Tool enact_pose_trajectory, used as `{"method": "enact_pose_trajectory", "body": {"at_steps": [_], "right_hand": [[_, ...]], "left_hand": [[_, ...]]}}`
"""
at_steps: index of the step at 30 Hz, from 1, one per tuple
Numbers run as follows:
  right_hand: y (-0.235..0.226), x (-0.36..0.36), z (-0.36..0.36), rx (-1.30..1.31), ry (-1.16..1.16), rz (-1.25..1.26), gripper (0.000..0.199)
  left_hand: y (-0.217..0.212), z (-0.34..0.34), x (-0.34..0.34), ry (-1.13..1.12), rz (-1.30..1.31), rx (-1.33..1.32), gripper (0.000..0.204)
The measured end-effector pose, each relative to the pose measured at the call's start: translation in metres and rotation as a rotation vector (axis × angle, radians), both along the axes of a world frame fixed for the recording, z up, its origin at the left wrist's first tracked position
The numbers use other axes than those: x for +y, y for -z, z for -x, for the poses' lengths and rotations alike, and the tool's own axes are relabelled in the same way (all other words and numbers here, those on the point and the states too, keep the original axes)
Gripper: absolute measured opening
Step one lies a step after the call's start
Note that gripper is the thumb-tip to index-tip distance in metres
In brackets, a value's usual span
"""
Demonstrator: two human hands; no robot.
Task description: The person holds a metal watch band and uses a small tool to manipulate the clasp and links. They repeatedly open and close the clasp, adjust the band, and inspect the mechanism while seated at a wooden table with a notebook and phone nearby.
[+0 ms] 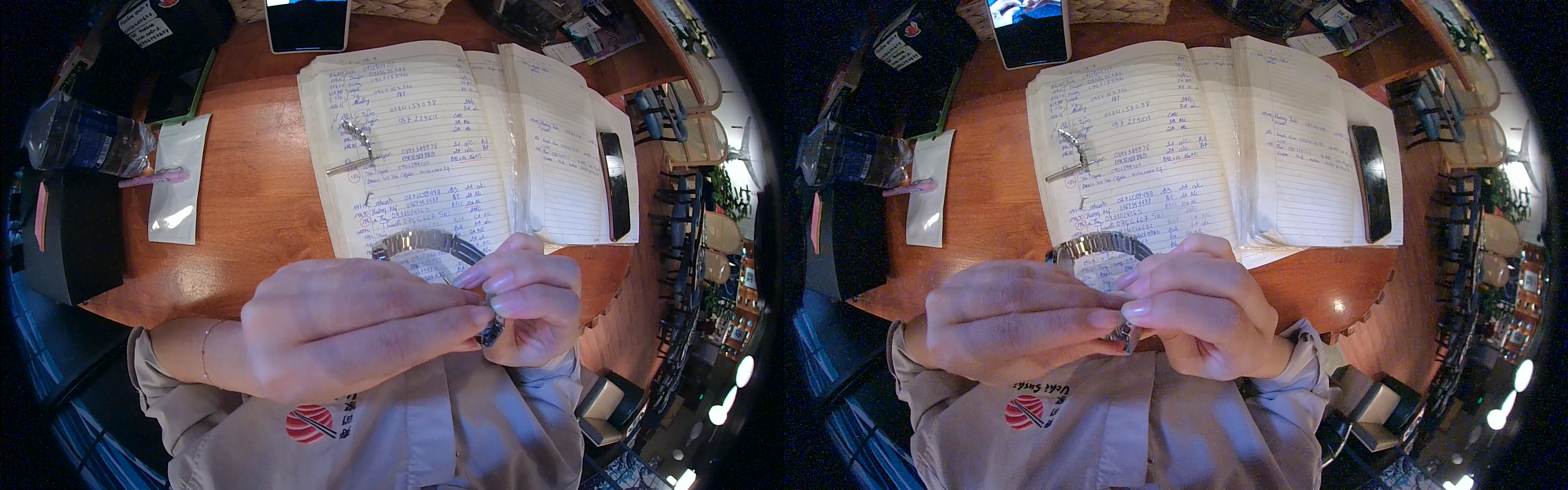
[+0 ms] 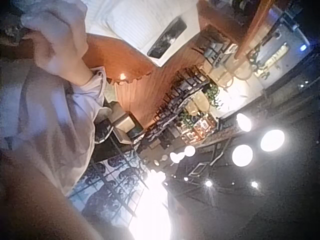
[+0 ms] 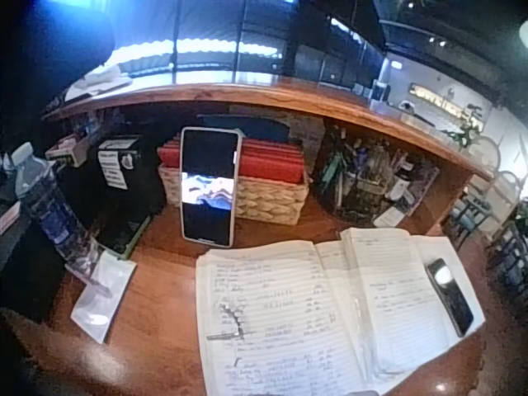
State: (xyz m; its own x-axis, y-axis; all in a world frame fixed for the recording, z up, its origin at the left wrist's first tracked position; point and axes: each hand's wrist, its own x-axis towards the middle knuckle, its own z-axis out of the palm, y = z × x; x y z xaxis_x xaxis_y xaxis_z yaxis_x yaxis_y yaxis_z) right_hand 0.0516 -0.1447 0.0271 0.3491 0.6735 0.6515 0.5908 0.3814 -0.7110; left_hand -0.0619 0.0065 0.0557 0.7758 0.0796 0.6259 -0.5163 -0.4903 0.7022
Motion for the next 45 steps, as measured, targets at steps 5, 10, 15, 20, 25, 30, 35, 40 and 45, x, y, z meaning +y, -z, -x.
{"method": "enact_pose_trajectory", "body": {"at_steps": [5,10,15,20,25,30,35,40,45], "right_hand": [[-0.001,0.001,0.000,-0.002,-0.006,0.003,0.021],[-0.001,0.000,-0.001,-0.004,-0.015,0.010,0.023],[0.001,0.000,0.001,0.006,0.001,-0.015,0.021],[0.001,0.000,0.001,0.012,-0.005,-0.019,0.019],[0.001,0.000,0.001,0.009,-0.011,-0.011,0.020],[0.001,-0.001,0.000,-0.002,-0.009,0.006,0.022],[-0.001,-0.002,0.000,0.005,-0.015,0.018,0.021],[-0.001,0.000,-0.001,-0.005,-0.014,0.009,0.017],[0.002,0.002,0.000,0.005,0.001,-0.035,0.012]], "left_hand": [[0.001,0.001,-0.001,-0.011,0.014,0.019,0.029],[0.002,0.000,-0.001,-0.007,0.016,0.006,0.028],[0.002,0.000,-0.001,-0.004,0.023,0.002,0.027],[0.001,0.000,-0.001,-0.003,0.016,0.000,0.027],[0.002,0.000,-0.002,-0.003,0.035,-0.008,0.026],[0.001,0.000,-0.002,-0.001,0.030,-0.001,0.025],[0.006,-0.001,-0.002,-0.007,0.030,-0.013,0.026],[0.007,0.000,-0.003,-0.011,0.046,-0.016,0.027],[0.009,-0.001,-0.004,-0.007,0.094,-0.018,0.026]]}}
